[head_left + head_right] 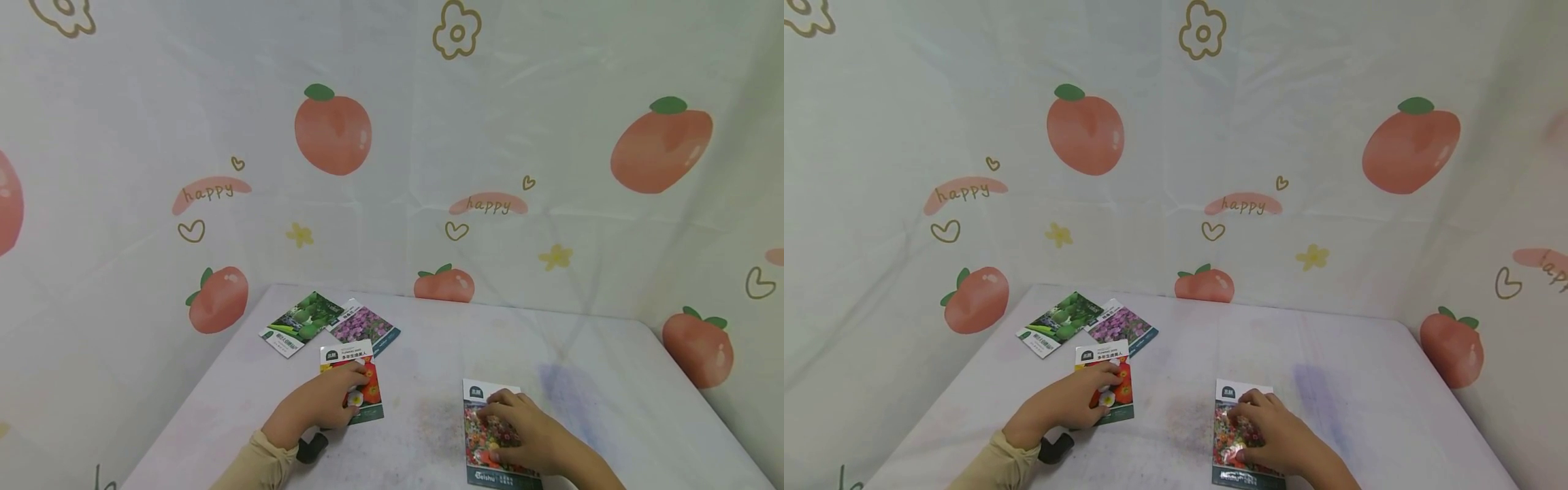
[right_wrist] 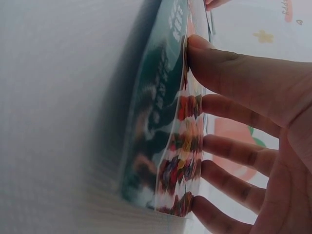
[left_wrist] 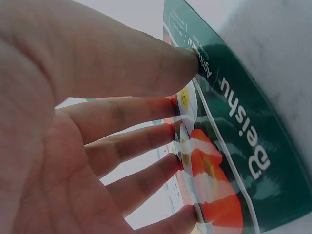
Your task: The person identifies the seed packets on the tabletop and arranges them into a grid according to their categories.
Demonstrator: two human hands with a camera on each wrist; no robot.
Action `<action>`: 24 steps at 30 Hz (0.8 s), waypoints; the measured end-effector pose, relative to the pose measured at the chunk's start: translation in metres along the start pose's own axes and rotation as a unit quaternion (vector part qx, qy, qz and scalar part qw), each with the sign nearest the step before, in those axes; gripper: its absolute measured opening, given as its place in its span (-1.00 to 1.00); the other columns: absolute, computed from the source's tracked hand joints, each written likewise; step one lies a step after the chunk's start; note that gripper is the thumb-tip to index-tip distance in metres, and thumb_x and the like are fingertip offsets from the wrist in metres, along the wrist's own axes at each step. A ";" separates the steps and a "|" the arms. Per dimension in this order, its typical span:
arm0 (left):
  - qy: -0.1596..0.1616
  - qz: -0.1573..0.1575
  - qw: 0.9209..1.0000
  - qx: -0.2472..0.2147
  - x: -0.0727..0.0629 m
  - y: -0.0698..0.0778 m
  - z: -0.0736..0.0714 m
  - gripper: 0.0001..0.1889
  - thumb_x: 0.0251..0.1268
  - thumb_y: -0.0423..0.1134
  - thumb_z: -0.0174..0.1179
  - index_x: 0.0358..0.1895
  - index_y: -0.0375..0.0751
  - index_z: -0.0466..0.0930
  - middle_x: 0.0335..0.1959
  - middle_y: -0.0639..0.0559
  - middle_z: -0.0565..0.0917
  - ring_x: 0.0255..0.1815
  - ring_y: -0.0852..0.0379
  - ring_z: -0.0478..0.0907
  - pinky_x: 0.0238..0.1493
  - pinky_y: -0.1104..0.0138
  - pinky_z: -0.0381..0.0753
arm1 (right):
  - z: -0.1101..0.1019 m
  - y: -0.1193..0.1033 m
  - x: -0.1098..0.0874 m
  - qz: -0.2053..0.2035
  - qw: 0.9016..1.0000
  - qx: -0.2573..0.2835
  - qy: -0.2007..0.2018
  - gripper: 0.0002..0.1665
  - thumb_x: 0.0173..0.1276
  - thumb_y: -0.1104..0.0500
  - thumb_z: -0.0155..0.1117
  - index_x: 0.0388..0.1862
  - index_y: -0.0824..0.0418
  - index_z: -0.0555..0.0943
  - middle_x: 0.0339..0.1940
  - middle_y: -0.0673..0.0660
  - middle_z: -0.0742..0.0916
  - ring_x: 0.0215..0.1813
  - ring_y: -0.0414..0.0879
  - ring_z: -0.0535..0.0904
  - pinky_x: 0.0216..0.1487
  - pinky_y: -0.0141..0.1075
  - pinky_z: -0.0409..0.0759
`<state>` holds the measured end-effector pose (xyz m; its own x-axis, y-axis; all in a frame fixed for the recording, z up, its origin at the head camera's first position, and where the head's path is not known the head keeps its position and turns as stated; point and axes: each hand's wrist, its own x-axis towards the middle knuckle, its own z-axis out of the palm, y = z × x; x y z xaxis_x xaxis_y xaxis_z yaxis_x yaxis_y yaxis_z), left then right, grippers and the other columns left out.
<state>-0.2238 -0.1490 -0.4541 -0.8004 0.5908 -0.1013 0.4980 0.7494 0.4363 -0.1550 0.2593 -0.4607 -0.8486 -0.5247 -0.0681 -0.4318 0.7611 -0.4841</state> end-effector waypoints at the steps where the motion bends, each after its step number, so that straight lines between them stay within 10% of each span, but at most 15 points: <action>1: 0.000 0.001 1.000 0.000 0.000 0.000 0.000 -0.46 0.34 -0.24 0.37 0.38 -0.25 0.62 0.50 -0.09 0.51 0.51 -0.14 0.47 0.49 -0.15 0.49 | 0.000 0.000 0.000 0.000 1.000 -0.001 0.001 -0.38 0.32 -0.33 0.48 0.30 -0.21 0.63 0.32 -0.05 0.56 0.20 0.05 0.47 -0.01 -0.03 0.68; 24: -0.021 0.020 1.000 -0.007 0.002 0.010 0.003 -0.48 0.33 -0.23 0.39 0.36 -0.20 0.65 0.48 -0.06 0.53 0.45 -0.05 0.51 0.47 -0.08 0.53 | 0.000 -0.001 0.000 0.007 1.000 0.004 -0.004 -0.37 0.32 -0.32 0.50 0.31 -0.21 0.63 0.33 -0.05 0.55 0.21 0.06 0.46 -0.03 -0.03 0.67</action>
<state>-0.2194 -0.1394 -0.4528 -0.7652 0.6325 -0.1198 0.5248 0.7206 0.4531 -0.1545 0.2589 -0.4602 -0.8519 -0.5171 -0.0824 -0.4173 0.7655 -0.4897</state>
